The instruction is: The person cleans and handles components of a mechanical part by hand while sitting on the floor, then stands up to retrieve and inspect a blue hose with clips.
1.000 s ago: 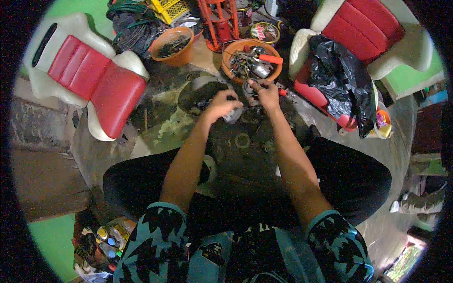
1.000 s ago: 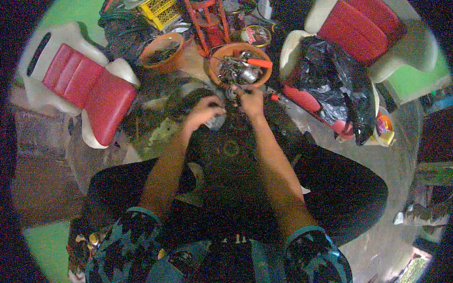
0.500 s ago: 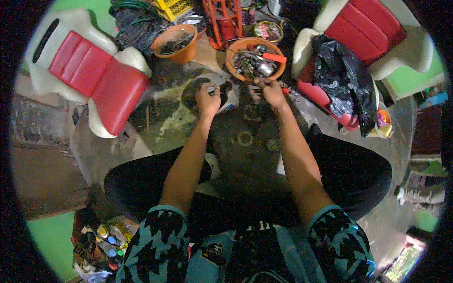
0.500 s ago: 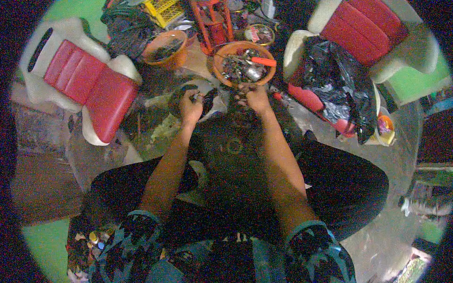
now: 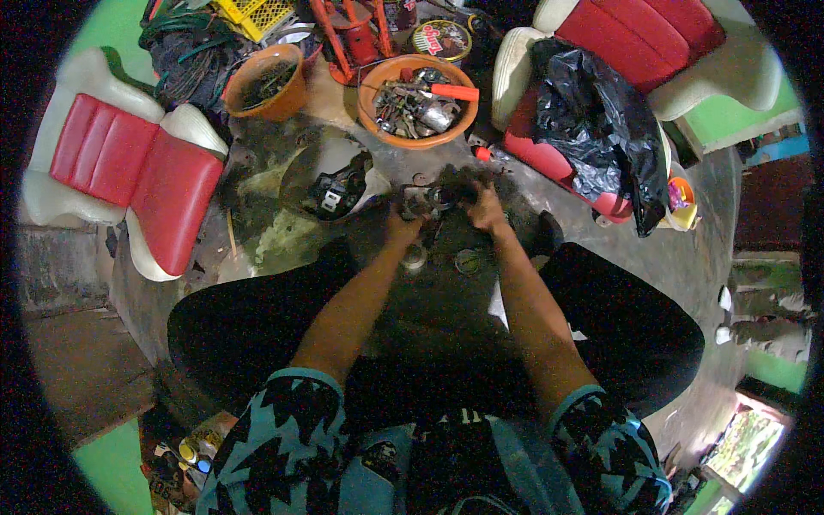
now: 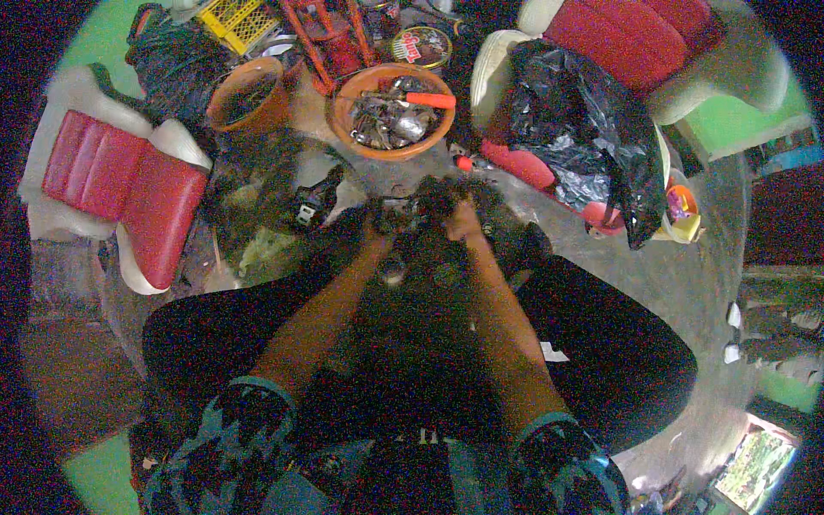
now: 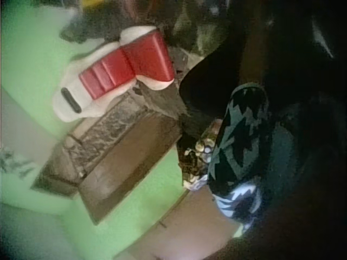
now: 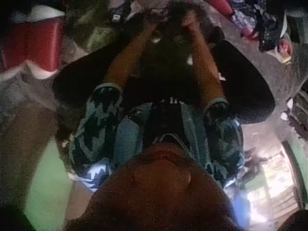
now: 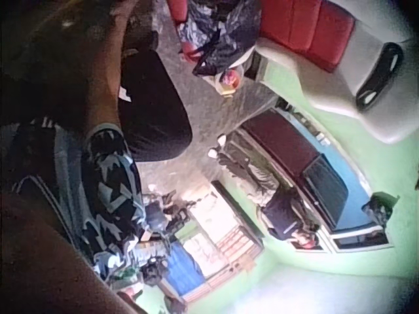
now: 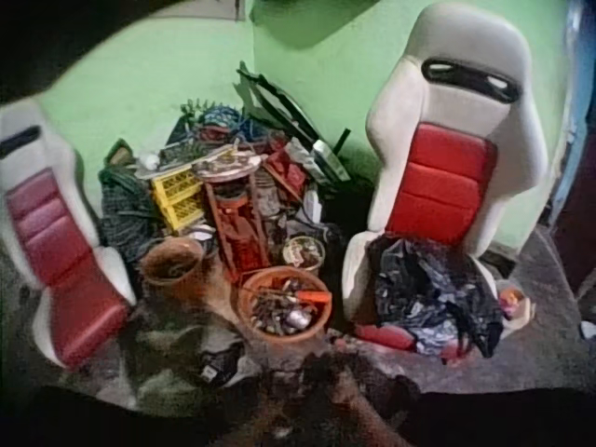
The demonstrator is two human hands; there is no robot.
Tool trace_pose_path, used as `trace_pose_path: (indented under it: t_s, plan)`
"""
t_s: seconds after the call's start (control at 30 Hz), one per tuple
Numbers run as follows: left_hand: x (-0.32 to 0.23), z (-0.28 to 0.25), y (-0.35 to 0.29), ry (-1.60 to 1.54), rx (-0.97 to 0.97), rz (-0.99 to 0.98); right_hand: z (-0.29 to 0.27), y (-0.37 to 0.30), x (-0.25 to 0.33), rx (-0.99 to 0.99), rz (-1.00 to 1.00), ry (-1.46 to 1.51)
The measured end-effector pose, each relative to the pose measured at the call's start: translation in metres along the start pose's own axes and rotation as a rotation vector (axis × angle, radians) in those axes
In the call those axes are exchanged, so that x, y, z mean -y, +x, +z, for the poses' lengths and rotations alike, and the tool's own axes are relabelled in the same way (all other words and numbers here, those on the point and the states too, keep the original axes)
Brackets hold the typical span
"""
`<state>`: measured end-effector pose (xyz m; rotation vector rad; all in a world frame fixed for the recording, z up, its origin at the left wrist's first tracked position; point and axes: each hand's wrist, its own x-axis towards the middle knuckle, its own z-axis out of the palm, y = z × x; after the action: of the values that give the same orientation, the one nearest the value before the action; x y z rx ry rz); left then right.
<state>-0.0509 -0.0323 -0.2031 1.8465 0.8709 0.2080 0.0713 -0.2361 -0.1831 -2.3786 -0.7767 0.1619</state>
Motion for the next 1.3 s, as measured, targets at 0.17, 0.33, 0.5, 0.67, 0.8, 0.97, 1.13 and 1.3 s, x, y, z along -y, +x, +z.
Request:
trace_pose_path:
  t_s: [0.17,0.33,0.5,0.67,0.8,0.97,1.13,1.3]
  plan:
    - [0.042,0.004,0.012,0.002,0.178,-0.116,0.009,-0.011,0.055,0.191,0.363,0.059]
    - [0.01,0.061,0.013,-0.23,0.289,-0.28,0.022,-0.016,-0.021,0.189,0.232,0.231]
    - [0.092,0.008,0.05,-0.125,0.069,-0.126,0.021,0.012,0.084,0.35,0.404,0.117]
    - [-0.021,0.002,0.009,-0.563,0.37,-0.447,0.01,-0.006,0.045,0.227,0.445,0.385]
    - [-0.026,-0.021,0.012,-0.612,0.456,-0.42,0.007,0.002,0.059,0.162,0.376,0.985]
    - [0.0,0.004,0.019,-0.713,0.508,-0.424,0.035,-0.025,0.041,0.047,0.32,1.039]
    - [0.006,-0.006,0.0,-0.369,0.257,-0.281,0.004,-0.027,0.083,0.058,0.699,1.285]
    - [-0.128,-0.012,-0.011,-0.303,0.485,-0.039,-0.065,0.019,0.027,-0.042,0.382,0.885]
